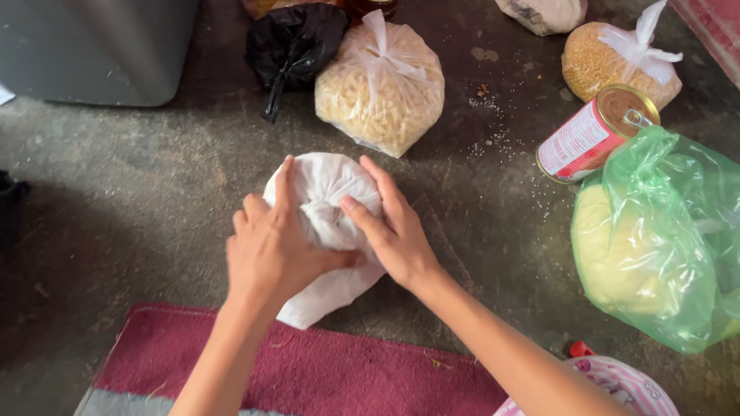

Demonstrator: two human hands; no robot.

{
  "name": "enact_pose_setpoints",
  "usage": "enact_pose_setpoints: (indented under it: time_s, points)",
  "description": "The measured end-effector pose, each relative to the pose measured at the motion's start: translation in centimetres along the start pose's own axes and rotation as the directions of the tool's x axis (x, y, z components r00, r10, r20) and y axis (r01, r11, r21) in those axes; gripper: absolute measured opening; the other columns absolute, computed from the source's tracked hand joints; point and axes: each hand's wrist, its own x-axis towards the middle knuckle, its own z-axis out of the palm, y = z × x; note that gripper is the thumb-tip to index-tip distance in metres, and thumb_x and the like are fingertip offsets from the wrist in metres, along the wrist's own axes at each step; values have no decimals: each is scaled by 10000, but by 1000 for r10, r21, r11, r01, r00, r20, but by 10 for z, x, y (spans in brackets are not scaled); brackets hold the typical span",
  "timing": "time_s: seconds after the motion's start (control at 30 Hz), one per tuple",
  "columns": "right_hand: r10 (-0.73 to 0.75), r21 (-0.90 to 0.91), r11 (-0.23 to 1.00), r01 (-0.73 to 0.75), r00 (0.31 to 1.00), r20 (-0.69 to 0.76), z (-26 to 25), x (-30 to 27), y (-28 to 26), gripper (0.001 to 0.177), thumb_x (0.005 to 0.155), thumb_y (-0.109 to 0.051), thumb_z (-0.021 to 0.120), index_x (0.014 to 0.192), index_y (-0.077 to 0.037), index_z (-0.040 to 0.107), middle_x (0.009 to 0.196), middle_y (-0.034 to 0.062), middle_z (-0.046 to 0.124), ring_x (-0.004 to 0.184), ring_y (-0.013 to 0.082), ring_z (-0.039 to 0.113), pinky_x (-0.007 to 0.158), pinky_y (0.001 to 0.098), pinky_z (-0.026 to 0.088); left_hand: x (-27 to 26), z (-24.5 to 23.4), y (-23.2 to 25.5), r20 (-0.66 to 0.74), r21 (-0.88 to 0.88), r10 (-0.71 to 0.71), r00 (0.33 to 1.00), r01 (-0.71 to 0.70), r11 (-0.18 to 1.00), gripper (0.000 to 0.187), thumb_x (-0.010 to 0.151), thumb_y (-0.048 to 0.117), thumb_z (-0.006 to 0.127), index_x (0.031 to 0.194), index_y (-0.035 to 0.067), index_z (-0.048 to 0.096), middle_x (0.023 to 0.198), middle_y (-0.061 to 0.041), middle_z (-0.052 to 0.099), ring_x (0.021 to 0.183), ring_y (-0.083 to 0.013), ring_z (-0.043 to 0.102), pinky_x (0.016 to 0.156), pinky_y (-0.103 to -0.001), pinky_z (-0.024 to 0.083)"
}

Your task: The person sits on a mat and handles several plastic bags containing grains and legumes. They open a bag of yellow split peas, then a bag of peanuts, and finally a bag of wheat, tying each bag closed after handling. The person also places a bag of peanuts into a larger white plastic bag and ties it shut.

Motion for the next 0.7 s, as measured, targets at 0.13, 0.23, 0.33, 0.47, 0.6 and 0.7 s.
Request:
enact_pose_setpoints:
  time_s: [0.13, 0.23, 0.33, 0.47, 0.6, 0.7]
  points:
    - [219, 190, 957, -219, 976, 17, 1, 3, -15, 702, 922, -380, 641, 1516, -70, 430, 1477, 154, 546, 1346, 212, 527, 1124, 335, 390, 5, 15, -12, -199, -337, 19, 980, -86, 938, 1143, 455, 437, 952, 1452, 167, 463, 1214, -209, 689, 1130, -389, 685, 950, -455, 555]
    - [167, 271, 947, -173, 985, 48, 0, 7, -39, 649, 927, -318, 650, 1479, -13, 499, 1464, 145, 576, 1345, 201, 527, 1133, 322, 376, 1, 9, -18, -241, -535, -131, 962, -19, 845, 930, 519, 379, 920, 1351, 160, 566, 1152, -151, 747, 1104, -328, 718, 948, -428, 558]
    - [23, 296, 953, -59, 992, 123, 3, 20, -78, 630, 954, -296, 630, 1479, 29, 504, 1476, 137, 564, 1362, 189, 512, 1157, 315, 360, -11, -18, -19, -223, -708, -314, 923, 68, 703, 846, 529, 333, 909, 1308, 193, 609, 1146, -114, 749, 1103, -303, 711, 942, -416, 547]
    - [-226, 251, 951, 180, 959, 169, 21, 41, -160, 616, 986, -268, 615, 1499, 37, 460, 1498, 119, 529, 1382, 185, 490, 1181, 325, 356, -32, -83, -18, -331, -867, -449, 830, -80, 492, 737, 540, 257, 876, 1247, 209, 672, 1122, -58, 790, 1074, -238, 750, 914, -378, 568]
    - [-539, 142, 842, 520, 817, 207, 65, 41, -254, 609, 1105, -332, 541, 1582, 16, 392, 1647, 130, 430, 1552, 203, 389, 1317, 344, 266, -69, -155, -39, -662, -748, -426, 617, -504, 432, 710, 579, 208, 893, 1243, 155, 647, 1121, -51, 790, 1065, -193, 759, 920, -345, 584]
    - [-529, 91, 844, 528, 797, 292, 113, 26, -307, 628, 1059, -374, 465, 1586, -60, 332, 1649, 104, 347, 1529, 191, 324, 1260, 341, 255, -106, -191, -68, -843, -528, -405, 354, -686, 500, 683, 725, 220, 884, 1340, 147, 596, 1159, -34, 802, 1116, -146, 785, 1014, -303, 618]
